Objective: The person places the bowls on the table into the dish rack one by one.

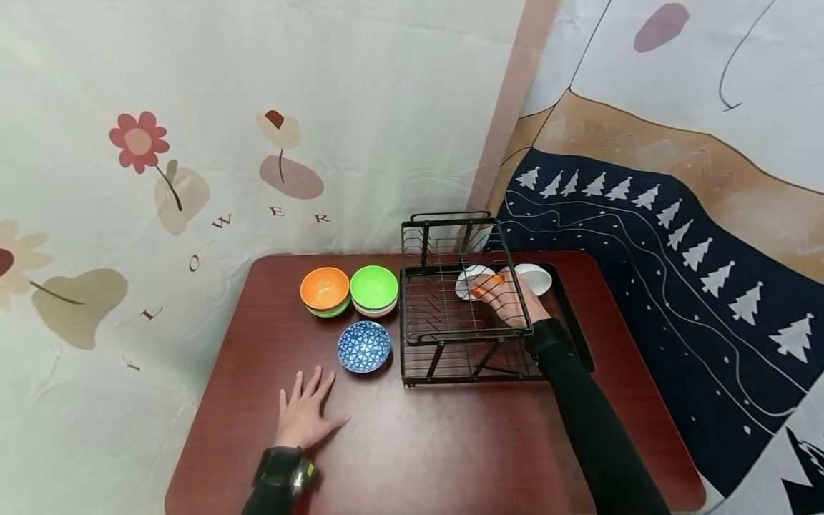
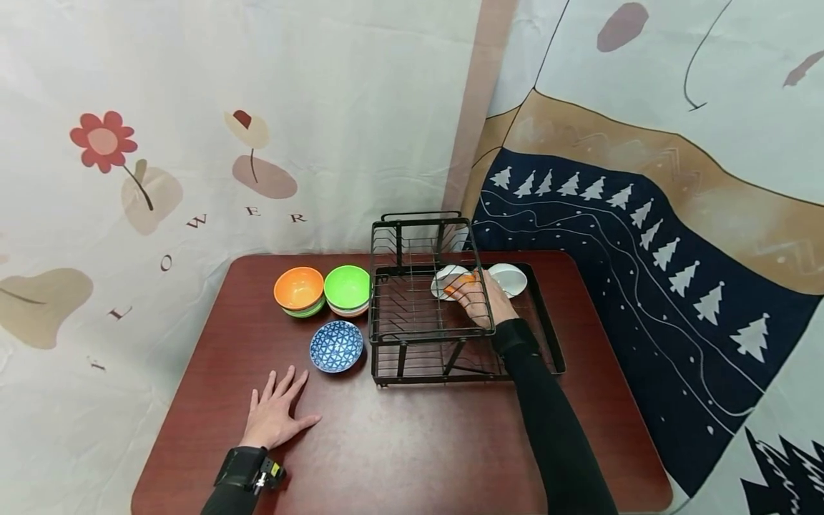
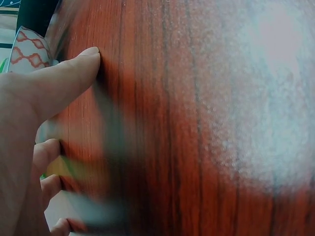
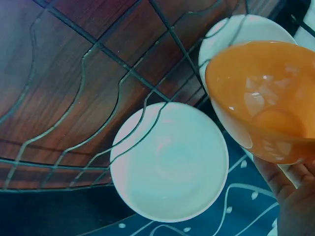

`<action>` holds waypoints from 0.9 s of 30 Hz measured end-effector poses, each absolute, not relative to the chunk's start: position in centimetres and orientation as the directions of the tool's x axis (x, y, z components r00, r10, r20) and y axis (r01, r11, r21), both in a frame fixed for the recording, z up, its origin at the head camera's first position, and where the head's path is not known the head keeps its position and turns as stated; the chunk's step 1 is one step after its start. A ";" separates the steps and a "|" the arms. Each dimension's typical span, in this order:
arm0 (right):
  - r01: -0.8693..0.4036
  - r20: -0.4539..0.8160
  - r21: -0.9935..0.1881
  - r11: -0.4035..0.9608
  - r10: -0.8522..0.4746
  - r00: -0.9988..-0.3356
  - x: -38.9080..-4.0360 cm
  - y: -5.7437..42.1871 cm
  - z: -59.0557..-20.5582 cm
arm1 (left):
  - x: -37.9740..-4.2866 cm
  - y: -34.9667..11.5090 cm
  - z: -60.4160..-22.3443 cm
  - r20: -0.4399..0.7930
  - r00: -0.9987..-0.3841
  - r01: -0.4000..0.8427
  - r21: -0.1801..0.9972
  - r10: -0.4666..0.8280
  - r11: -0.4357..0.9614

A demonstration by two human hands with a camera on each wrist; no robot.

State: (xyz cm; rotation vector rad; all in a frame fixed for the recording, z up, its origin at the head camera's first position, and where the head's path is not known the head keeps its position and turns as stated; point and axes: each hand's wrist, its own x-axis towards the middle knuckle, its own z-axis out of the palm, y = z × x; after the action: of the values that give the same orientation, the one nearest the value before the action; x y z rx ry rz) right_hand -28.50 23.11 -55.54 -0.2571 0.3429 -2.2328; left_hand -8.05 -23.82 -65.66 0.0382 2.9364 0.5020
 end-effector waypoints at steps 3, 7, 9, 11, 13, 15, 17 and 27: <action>0.836 0.121 -0.149 -0.528 -0.849 -0.515 -29.9 22.5 -57.1 | -8.1 -23.7 -65.6 -0.156 -0.987 -0.003 0.331 0.051 0.944; 0.332 0.308 -0.690 -0.643 -0.676 -0.669 -30.8 21.6 -60.1 | -8.1 -23.6 -65.6 -0.144 -0.988 -0.004 0.334 0.047 0.943; -0.274 0.388 -0.920 -0.280 -0.550 -0.739 -30.5 21.1 -60.6 | -8.1 -23.6 -65.5 -0.141 -0.989 -0.005 0.335 0.045 0.942; -0.525 0.448 -0.850 0.038 -0.474 -0.759 -30.1 20.5 -60.1 | -8.1 -23.6 -65.5 -0.143 -0.989 -0.004 0.333 0.046 0.943; -0.555 0.428 -0.817 0.155 -0.483 -0.764 -29.4 20.0 -58.9 | -8.1 -23.6 -65.5 -0.154 -0.987 -0.008 0.327 0.044 0.945; -0.612 0.431 -0.761 0.217 -0.536 -0.726 -29.3 19.7 -58.2 | -8.1 -23.7 -65.6 -0.161 -0.986 -0.011 0.327 0.044 0.945; -0.711 0.460 -0.618 0.337 -0.578 -0.674 -29.6 19.7 -58.1 | -8.1 -23.6 -65.7 -0.166 -0.985 -0.014 0.328 0.043 0.945; -0.357 0.343 -0.922 -0.152 -0.747 -0.569 -33.2 21.3 -60.6 | -8.2 -23.7 -65.9 -0.158 -0.986 -0.007 0.323 0.046 0.947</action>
State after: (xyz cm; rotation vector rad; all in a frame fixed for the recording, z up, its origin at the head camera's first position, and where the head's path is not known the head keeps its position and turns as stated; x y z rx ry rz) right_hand -33.16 21.32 -60.60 -1.2499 1.8076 -1.7757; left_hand -8.18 -23.70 -65.93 0.0293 2.9371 0.4877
